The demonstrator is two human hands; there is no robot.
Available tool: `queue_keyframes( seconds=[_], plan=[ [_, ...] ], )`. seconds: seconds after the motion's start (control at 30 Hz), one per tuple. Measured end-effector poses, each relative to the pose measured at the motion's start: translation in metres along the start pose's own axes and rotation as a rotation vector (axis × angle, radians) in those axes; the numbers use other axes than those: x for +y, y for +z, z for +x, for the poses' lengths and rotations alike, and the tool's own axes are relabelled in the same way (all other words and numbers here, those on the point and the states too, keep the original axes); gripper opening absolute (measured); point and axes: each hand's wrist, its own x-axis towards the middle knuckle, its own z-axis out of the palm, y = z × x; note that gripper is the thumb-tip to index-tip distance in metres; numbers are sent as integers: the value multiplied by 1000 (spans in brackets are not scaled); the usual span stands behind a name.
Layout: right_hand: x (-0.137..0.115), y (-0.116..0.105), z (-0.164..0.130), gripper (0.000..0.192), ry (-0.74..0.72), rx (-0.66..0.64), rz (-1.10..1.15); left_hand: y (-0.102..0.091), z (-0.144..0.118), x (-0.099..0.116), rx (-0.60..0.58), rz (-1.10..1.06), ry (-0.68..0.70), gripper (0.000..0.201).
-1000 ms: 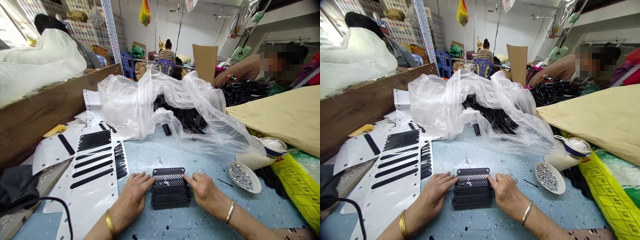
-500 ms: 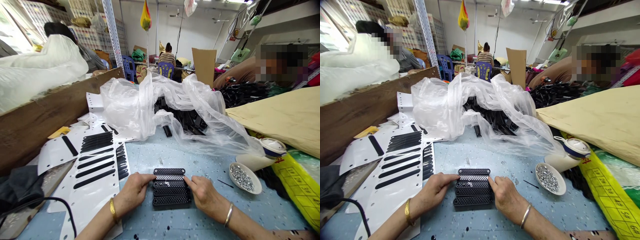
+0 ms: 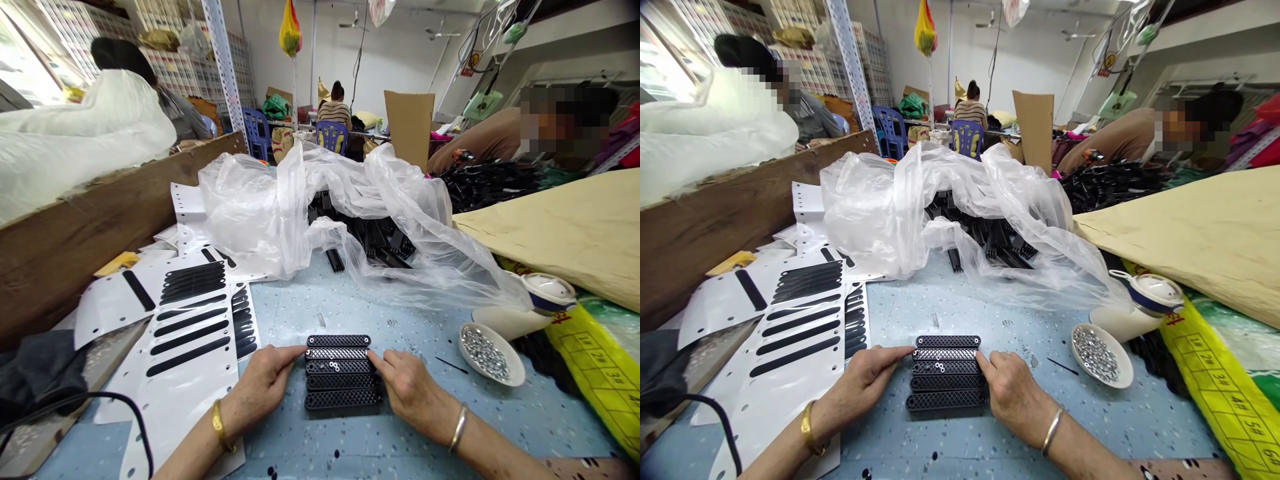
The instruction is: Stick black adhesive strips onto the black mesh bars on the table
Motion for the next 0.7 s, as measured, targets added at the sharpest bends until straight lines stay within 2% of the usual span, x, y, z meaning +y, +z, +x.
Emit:
queue_keyframes(
  seconds=[0.23, 0.43, 0.7],
  plan=[
    [0, -1, -1, 49, 7, -11, 10, 2, -2, 3, 51, 9, 66, 41],
    [-2, -1, -1, 48, 4, 9, 8, 10, -4, 0, 50, 53, 119, 45],
    [-2, -1, -2, 49, -2, 13, 17, 17, -12, -8, 61, 321, 210, 62]
  ],
)
